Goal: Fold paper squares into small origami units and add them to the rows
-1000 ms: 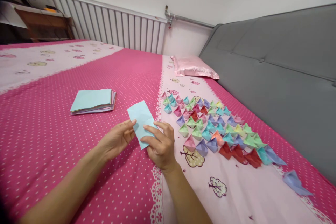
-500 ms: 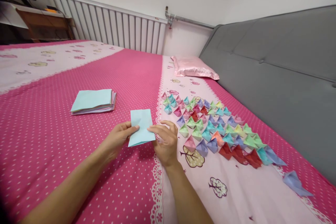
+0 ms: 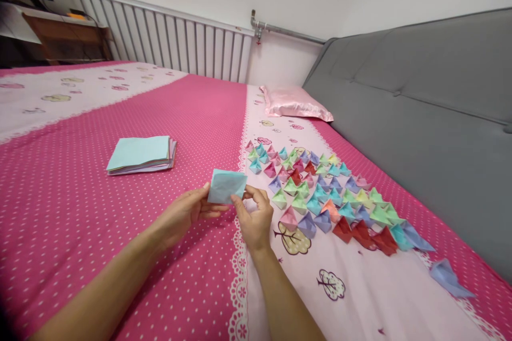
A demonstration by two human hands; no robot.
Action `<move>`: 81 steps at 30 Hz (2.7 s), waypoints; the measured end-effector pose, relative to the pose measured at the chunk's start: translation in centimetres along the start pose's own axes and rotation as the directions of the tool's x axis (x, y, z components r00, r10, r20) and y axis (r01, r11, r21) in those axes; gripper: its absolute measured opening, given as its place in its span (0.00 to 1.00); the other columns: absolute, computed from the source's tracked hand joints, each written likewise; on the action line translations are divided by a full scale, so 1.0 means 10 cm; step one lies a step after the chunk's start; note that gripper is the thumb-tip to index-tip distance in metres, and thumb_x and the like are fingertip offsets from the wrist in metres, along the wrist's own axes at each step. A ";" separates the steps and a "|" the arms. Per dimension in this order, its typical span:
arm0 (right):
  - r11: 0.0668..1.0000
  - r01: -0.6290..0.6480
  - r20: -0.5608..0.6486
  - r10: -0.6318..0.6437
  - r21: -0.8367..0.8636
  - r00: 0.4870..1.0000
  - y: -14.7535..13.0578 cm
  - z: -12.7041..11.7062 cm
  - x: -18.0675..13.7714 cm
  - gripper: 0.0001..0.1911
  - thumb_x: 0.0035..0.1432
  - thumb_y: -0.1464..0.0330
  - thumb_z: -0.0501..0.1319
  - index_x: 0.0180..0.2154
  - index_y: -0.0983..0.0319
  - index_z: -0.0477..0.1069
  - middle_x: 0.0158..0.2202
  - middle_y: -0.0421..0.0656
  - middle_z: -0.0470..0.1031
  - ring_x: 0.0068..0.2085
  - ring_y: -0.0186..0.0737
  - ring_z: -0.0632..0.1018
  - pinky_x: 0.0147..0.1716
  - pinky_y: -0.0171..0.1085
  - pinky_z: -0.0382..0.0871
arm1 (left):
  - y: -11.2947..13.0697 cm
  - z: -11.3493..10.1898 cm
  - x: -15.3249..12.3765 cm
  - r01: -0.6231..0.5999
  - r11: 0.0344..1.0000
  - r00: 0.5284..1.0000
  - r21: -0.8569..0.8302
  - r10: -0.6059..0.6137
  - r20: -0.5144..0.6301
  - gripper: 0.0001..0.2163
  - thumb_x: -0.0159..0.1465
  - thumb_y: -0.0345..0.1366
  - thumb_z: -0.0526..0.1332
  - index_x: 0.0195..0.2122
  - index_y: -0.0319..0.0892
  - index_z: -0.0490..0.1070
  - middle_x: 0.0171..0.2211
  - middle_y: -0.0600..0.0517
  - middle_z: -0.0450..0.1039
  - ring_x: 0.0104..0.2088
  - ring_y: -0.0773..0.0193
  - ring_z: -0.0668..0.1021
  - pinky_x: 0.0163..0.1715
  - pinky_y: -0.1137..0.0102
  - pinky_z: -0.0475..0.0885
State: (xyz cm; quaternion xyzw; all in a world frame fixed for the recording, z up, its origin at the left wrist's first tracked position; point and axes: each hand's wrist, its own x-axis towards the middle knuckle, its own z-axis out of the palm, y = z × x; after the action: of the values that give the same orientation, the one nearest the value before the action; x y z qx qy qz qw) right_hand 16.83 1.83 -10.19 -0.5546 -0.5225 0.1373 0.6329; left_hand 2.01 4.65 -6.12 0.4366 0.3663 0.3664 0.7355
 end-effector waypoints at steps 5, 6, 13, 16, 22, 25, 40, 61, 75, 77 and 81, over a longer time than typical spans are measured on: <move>0.999 -0.044 -0.001 0.044 0.000 0.999 0.04 0.02 -0.02 0.15 0.49 0.64 0.62 0.40 0.61 0.70 0.31 0.41 0.71 0.34 0.38 0.72 0.40 0.40 0.65 | -0.01 -0.01 -0.01 -0.036 0.998 0.996 0.060 0.032 0.080 0.19 0.58 0.47 0.57 0.40 0.35 0.73 0.42 0.41 0.74 0.40 0.57 0.77 0.38 0.69 0.71; 0.999 -0.042 -0.005 0.042 -0.003 0.999 0.04 0.02 -0.02 0.14 0.49 0.64 0.62 0.39 0.61 0.70 0.31 0.41 0.71 0.34 0.38 0.72 0.40 0.40 0.65 | -0.02 -0.01 -0.01 -0.044 0.997 0.996 0.069 0.038 0.085 0.18 0.57 0.45 0.58 0.40 0.35 0.73 0.42 0.41 0.75 0.40 0.57 0.77 0.38 0.69 0.71; 0.991 0.078 0.064 -0.085 0.110 0.994 -0.01 -0.01 0.01 0.04 0.48 0.72 0.60 0.30 0.60 0.72 0.36 0.43 0.72 0.42 0.42 0.71 0.45 0.44 0.63 | 0.04 0.03 0.00 0.006 0.972 1.000 -0.236 0.002 0.031 0.15 0.62 0.39 0.52 0.44 0.35 0.70 0.46 0.42 0.72 0.40 0.61 0.77 0.41 0.71 0.72; 0.974 0.060 0.136 -0.091 0.217 0.987 0.00 -0.01 0.01 0.07 0.45 0.76 0.60 0.27 0.59 0.73 0.46 0.44 0.68 0.49 0.44 0.68 0.48 0.45 0.61 | 0.07 0.01 0.01 0.001 0.948 0.996 -0.318 -0.030 -0.089 0.11 0.60 0.32 0.56 0.41 0.34 0.71 0.41 0.43 0.75 0.36 0.64 0.78 0.37 0.74 0.74; 0.950 -0.049 0.243 -0.029 0.309 0.970 0.02 0.01 0.00 0.06 0.42 0.76 0.63 0.23 0.60 0.71 0.52 0.43 0.63 0.52 0.45 0.66 0.48 0.45 0.63 | 0.05 0.00 -0.02 0.058 0.952 0.991 -0.299 -0.092 -0.100 0.10 0.53 0.29 0.63 0.38 0.33 0.73 0.36 0.43 0.77 0.34 0.61 0.78 0.35 0.72 0.75; 0.946 -0.057 0.279 -0.037 0.319 0.959 0.04 0.01 0.01 0.06 0.43 0.76 0.63 0.24 0.59 0.72 0.52 0.43 0.63 0.51 0.44 0.67 0.48 0.44 0.63 | 0.03 0.02 -0.03 0.079 0.966 0.990 -0.245 -0.104 -0.092 0.10 0.53 0.29 0.63 0.38 0.33 0.73 0.38 0.42 0.77 0.34 0.61 0.78 0.36 0.70 0.75; 0.984 0.132 0.288 -0.163 0.122 0.944 -0.02 0.00 0.01 0.20 0.48 0.80 0.55 0.36 0.53 0.76 0.56 0.40 0.59 0.56 0.42 0.63 0.55 0.45 0.58 | 0.04 0.02 0.04 -0.099 0.893 0.985 -0.438 0.026 -0.169 0.07 0.61 0.27 0.54 0.36 0.35 0.71 0.36 0.47 0.76 0.32 0.67 0.78 0.34 0.75 0.75; 0.992 0.012 0.170 -0.034 0.125 0.985 -0.05 0.02 -0.01 0.07 0.52 0.65 0.61 0.29 0.61 0.75 0.37 0.44 0.73 0.41 0.42 0.73 0.43 0.42 0.66 | 0.01 0.04 -0.01 0.005 0.938 1.000 -0.346 0.000 0.013 0.08 0.61 0.31 0.56 0.38 0.33 0.72 0.41 0.42 0.75 0.40 0.62 0.77 0.43 0.71 0.72; 0.913 -0.261 0.161 0.220 0.313 0.962 -0.08 0.07 -0.05 0.18 0.44 0.66 0.66 0.38 0.61 0.65 0.27 0.38 0.72 0.30 0.36 0.75 0.31 0.35 0.69 | -0.12 0.08 0.02 -0.143 0.989 0.988 -0.042 0.145 0.050 0.10 0.53 0.35 0.64 0.35 0.36 0.74 0.36 0.46 0.77 0.37 0.63 0.77 0.41 0.72 0.69; 0.891 -0.294 0.205 0.234 0.345 0.950 -0.07 0.07 -0.05 0.16 0.44 0.65 0.66 0.37 0.62 0.67 0.28 0.40 0.73 0.31 0.37 0.75 0.33 0.36 0.69 | -0.11 0.07 0.01 -0.131 0.991 0.990 -0.007 0.131 0.049 0.11 0.53 0.36 0.64 0.36 0.36 0.74 0.35 0.46 0.77 0.36 0.63 0.77 0.39 0.72 0.69; 0.819 -0.345 0.248 0.255 0.459 0.935 -0.02 0.07 -0.03 0.19 0.46 0.66 0.65 0.43 0.61 0.66 0.30 0.40 0.74 0.33 0.37 0.76 0.36 0.38 0.70 | -0.08 0.07 -0.01 -0.098 0.993 0.995 0.060 0.096 0.042 0.11 0.52 0.37 0.64 0.35 0.36 0.74 0.34 0.45 0.77 0.34 0.63 0.77 0.35 0.73 0.70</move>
State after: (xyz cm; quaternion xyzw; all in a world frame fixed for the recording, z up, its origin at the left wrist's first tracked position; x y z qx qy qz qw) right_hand 16.01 1.91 -10.31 -0.4348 -0.4291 0.4129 0.6755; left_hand 2.72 4.07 -6.60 0.4834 0.3414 0.3816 0.7100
